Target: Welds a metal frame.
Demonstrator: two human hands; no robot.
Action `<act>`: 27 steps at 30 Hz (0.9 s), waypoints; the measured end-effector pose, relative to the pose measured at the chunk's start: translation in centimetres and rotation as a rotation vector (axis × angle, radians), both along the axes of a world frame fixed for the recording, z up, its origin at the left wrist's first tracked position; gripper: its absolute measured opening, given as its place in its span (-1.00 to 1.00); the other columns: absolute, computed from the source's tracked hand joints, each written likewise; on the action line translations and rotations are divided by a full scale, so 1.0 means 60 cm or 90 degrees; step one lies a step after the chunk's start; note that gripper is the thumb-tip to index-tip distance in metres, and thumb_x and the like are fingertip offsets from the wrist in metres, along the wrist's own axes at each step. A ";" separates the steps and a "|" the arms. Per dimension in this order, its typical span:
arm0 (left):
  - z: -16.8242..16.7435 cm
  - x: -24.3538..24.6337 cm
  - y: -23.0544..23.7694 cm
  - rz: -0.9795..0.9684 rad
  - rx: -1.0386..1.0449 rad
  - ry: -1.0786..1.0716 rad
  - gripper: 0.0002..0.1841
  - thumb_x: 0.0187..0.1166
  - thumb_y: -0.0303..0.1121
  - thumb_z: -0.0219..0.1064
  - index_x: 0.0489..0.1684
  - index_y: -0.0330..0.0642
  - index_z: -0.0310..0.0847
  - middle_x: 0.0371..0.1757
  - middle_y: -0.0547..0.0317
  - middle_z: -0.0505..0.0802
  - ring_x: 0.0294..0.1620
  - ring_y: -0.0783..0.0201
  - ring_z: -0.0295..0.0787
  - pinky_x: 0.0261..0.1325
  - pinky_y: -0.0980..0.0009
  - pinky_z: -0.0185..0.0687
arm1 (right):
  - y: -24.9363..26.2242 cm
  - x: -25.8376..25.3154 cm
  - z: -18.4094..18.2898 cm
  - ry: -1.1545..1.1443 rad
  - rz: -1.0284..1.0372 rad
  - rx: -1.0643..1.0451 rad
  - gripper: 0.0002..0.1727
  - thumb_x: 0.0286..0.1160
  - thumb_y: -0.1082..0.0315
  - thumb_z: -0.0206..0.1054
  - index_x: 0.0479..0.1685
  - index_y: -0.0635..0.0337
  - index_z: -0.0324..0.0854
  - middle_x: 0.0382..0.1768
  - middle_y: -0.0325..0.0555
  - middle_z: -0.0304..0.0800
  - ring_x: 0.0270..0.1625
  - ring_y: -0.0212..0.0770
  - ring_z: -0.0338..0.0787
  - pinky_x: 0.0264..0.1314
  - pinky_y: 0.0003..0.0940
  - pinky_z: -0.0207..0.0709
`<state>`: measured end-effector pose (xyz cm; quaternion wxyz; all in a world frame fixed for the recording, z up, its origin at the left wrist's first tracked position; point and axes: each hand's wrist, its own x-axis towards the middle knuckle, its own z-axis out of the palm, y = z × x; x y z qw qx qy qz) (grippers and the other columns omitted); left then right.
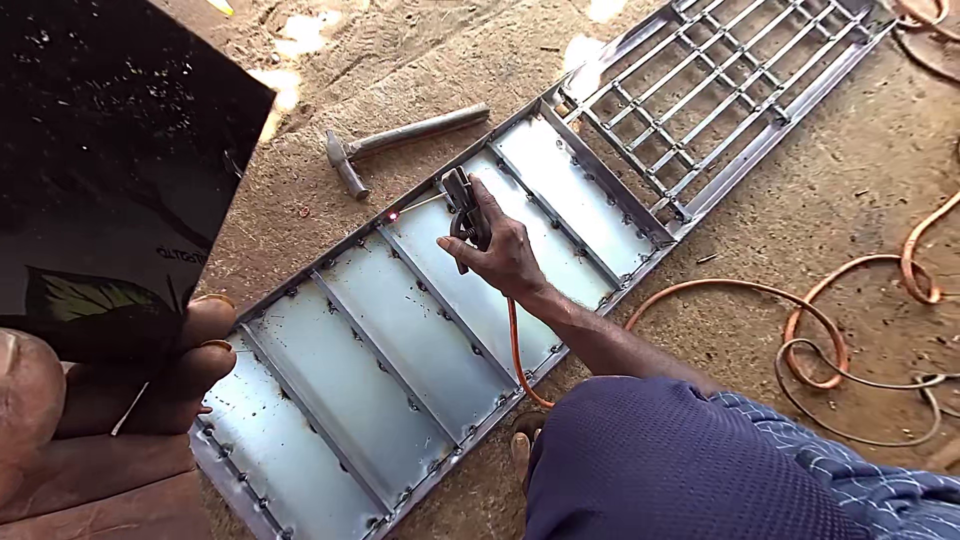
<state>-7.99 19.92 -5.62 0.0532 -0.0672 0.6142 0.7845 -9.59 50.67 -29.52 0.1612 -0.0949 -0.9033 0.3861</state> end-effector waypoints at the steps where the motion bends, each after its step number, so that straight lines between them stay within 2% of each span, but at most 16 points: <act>1: 0.000 0.000 0.000 0.000 -0.005 0.001 -0.66 0.88 -0.48 -0.29 -0.02 -0.38 0.46 -0.16 -0.11 0.85 -0.06 0.10 0.91 0.19 0.34 0.82 | 0.000 0.000 -0.001 0.000 0.001 -0.002 0.08 0.35 -0.27 0.50 0.88 -0.01 0.13 -0.02 -0.10 0.86 -0.18 -0.25 0.83 -0.08 -0.08 0.77; 8: 0.002 0.002 0.003 -0.005 -0.006 0.011 -0.68 0.88 -0.50 -0.27 -0.03 -0.39 0.45 -0.16 -0.13 0.87 -0.05 0.08 0.92 0.20 0.33 0.83 | -0.002 -0.006 -0.005 0.012 0.006 0.001 0.09 0.35 -0.25 0.51 0.87 0.04 0.14 -0.04 -0.08 0.86 -0.19 -0.23 0.83 -0.09 -0.09 0.77; 12: 0.001 0.002 0.004 -0.044 -0.023 0.007 -0.71 0.88 -0.50 -0.24 0.05 -0.38 0.44 -0.10 -0.09 0.88 -0.05 0.15 0.93 0.17 0.38 0.83 | -0.005 -0.007 -0.004 0.001 0.002 -0.004 0.09 0.34 -0.27 0.51 0.88 -0.01 0.14 -0.06 -0.09 0.86 -0.21 -0.23 0.81 -0.10 -0.09 0.76; 18: -0.003 0.006 0.007 -0.128 -0.064 0.057 -0.77 0.84 -0.54 -0.14 0.04 -0.39 0.46 -0.10 -0.10 0.89 -0.11 0.02 0.95 0.11 0.19 0.91 | -0.008 -0.010 -0.004 0.013 0.016 -0.006 0.10 0.35 -0.25 0.52 0.89 0.02 0.11 -0.02 -0.09 0.86 -0.23 -0.27 0.81 -0.12 -0.13 0.77; 21: -0.011 0.011 0.010 -0.185 -0.116 0.102 -0.78 0.79 -0.55 -0.07 0.02 -0.44 0.51 -0.15 -0.13 0.90 -0.16 -0.02 0.94 0.03 0.14 0.93 | -0.013 -0.004 0.002 0.038 0.022 -0.020 0.07 0.34 -0.22 0.53 0.84 0.12 0.20 -0.04 -0.04 0.86 -0.20 -0.24 0.81 -0.08 -0.14 0.74; 24: -0.016 0.015 0.012 -0.225 -0.147 0.136 -0.80 0.72 -0.61 0.05 0.17 -0.54 0.43 -0.15 -0.20 0.88 -0.19 -0.13 0.93 -0.03 0.02 0.95 | -0.013 0.002 0.018 0.038 0.039 -0.038 0.03 0.40 -0.12 0.52 0.83 0.22 0.19 -0.11 0.02 0.81 -0.28 -0.20 0.77 -0.16 -0.19 0.73; 27: -0.016 0.017 0.011 -0.245 -0.195 0.155 -0.66 0.68 -0.64 0.11 0.39 -0.50 0.31 -0.17 -0.16 0.90 -0.21 -0.12 0.95 -0.07 0.04 0.97 | -0.012 0.002 0.022 0.069 0.045 -0.041 -0.01 0.36 0.04 0.57 0.79 0.30 0.22 -0.15 0.02 0.83 -0.29 -0.20 0.80 -0.17 -0.23 0.74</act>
